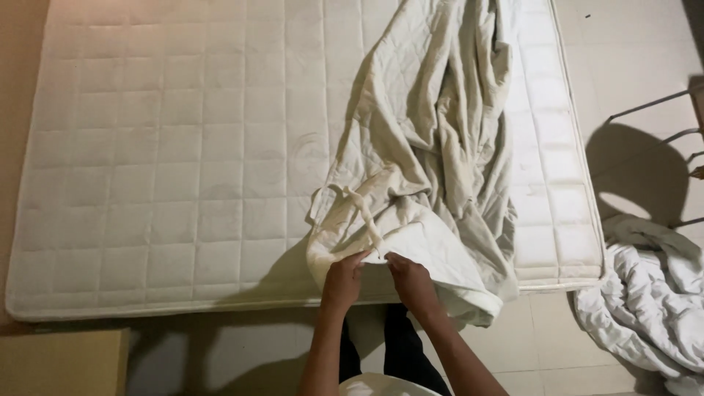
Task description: The person folds a white quilted blanket on a mattress. They smooth the fabric, fold it into sections, and then spread a white sheet over the mattress.
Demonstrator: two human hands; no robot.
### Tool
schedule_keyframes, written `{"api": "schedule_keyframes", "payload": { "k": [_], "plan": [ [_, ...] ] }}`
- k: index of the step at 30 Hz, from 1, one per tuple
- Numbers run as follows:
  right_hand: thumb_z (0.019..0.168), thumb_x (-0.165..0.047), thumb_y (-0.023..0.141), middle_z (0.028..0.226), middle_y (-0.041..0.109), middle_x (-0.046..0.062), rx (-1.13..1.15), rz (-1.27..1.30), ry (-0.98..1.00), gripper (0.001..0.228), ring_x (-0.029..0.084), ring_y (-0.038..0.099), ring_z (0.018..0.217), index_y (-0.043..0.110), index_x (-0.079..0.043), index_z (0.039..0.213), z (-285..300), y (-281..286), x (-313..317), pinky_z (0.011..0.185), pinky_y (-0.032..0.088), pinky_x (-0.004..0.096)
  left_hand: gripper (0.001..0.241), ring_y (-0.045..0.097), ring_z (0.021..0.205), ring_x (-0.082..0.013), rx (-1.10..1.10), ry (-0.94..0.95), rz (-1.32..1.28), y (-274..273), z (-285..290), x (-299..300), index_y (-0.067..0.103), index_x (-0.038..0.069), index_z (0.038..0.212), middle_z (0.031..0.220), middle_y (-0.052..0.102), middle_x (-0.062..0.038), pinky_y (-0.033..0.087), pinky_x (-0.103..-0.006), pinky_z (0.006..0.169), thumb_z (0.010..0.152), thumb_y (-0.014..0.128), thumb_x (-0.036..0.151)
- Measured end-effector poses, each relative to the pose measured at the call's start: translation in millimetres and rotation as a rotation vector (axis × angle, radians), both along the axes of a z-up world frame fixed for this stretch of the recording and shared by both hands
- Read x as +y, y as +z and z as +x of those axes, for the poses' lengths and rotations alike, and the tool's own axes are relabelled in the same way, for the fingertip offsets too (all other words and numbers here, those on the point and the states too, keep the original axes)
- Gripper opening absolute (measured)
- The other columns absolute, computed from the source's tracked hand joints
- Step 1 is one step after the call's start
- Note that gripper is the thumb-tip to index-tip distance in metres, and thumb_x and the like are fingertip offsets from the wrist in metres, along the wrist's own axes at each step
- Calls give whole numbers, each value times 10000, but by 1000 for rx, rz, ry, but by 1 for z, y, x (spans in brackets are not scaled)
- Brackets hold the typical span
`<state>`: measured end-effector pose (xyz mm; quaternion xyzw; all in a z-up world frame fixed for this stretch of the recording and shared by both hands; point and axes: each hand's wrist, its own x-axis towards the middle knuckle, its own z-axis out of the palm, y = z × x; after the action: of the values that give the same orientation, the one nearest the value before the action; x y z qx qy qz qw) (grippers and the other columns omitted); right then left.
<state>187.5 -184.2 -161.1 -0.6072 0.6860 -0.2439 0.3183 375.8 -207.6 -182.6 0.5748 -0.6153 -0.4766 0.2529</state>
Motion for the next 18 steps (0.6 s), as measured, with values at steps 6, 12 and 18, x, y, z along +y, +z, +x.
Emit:
{"api": "schedule_keyframes", "payload": {
  "k": [6, 12, 18],
  "plan": [
    [976, -173, 632, 1007, 756, 181, 24, 56, 44, 208, 393, 717, 933, 732, -98, 1143, 60, 10, 14, 761, 579, 462, 458, 759, 952, -324, -36, 46, 57, 27, 55, 10, 693, 164, 1324, 1068, 752, -209, 578, -398, 858, 932, 542, -19],
    [950, -142, 637, 1030, 740, 200, -25, 6, 142, 236, 415, 710, 914, 717, -89, 1166, 113, 16, 21, 759, 577, 471, 315, 733, 875, -344, -77, 145, -42, 37, 104, 24, 726, 142, 1275, 1054, 744, -216, 564, -394, 782, 997, 588, 94],
    [963, -147, 622, 935, 727, 222, -42, 68, 146, 206, 418, 710, 865, 696, -79, 1142, 126, 35, 21, 695, 569, 478, 324, 732, 842, -345, -71, 167, 19, 39, 112, 28, 716, 148, 1280, 1052, 745, -200, 567, -399, 792, 990, 581, 97]
  ]
}}
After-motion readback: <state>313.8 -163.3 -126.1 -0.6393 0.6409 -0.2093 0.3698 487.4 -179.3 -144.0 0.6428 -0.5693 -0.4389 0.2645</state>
